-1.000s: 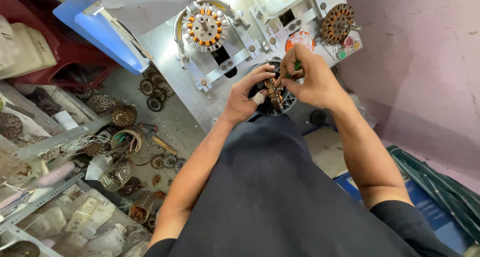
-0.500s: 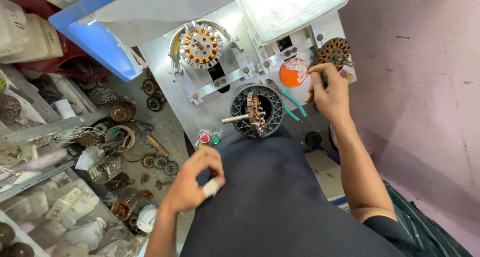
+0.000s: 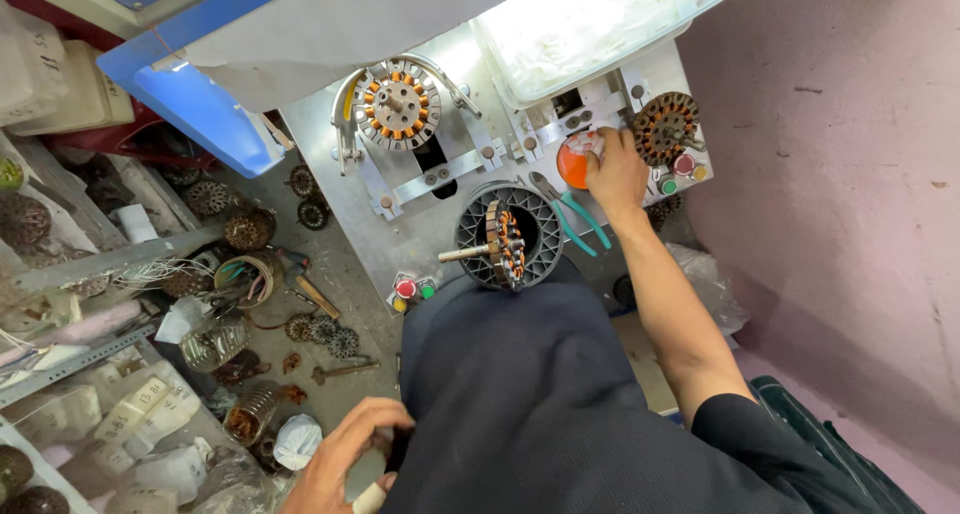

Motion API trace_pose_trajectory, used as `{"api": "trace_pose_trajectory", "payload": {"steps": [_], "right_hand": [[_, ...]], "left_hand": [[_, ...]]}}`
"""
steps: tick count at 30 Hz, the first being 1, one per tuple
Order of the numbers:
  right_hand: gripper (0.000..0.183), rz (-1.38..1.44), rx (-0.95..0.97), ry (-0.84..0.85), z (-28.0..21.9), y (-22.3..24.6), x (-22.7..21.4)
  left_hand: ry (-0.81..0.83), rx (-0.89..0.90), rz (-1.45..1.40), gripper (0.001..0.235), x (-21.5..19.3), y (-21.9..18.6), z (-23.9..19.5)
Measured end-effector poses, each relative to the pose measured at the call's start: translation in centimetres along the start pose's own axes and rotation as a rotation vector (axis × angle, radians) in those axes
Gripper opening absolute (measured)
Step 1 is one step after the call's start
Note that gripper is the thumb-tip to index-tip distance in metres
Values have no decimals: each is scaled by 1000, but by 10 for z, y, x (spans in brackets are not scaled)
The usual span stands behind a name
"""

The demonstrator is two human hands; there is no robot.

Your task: The person manually assembles fan motor components using a specialized winding machine. They place copper wire coils and metal stator parts onto the machine, use a small tool for precision adjustments, and manually connect electrical leads.

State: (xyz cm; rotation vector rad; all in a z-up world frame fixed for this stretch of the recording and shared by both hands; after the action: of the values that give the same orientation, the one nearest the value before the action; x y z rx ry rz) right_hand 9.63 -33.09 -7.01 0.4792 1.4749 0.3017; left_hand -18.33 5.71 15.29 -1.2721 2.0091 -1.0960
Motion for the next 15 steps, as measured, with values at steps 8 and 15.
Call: {"api": "trace_pose_trajectory", "payload": {"steps": [8, 15], "right_hand": [[24, 79, 30, 33, -3, 1, 7], [13, 222, 56, -19, -11, -13, 5]], "left_hand": [[55, 187, 132, 35, -2, -19, 0], [194, -364, 63, 51, -5, 22, -8]]}}
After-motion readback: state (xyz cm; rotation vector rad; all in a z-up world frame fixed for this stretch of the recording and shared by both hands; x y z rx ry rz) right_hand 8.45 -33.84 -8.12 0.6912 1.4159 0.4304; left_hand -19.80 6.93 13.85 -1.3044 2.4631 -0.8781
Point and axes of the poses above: each hand's wrist, its own z-axis towards the middle knuckle, its own x-axis out of the palm, y = z × x, the point moved 9 cm from there along z, towards the middle knuckle, and after that the axes turned 4 degrees about -y, right-handed, at the moved point
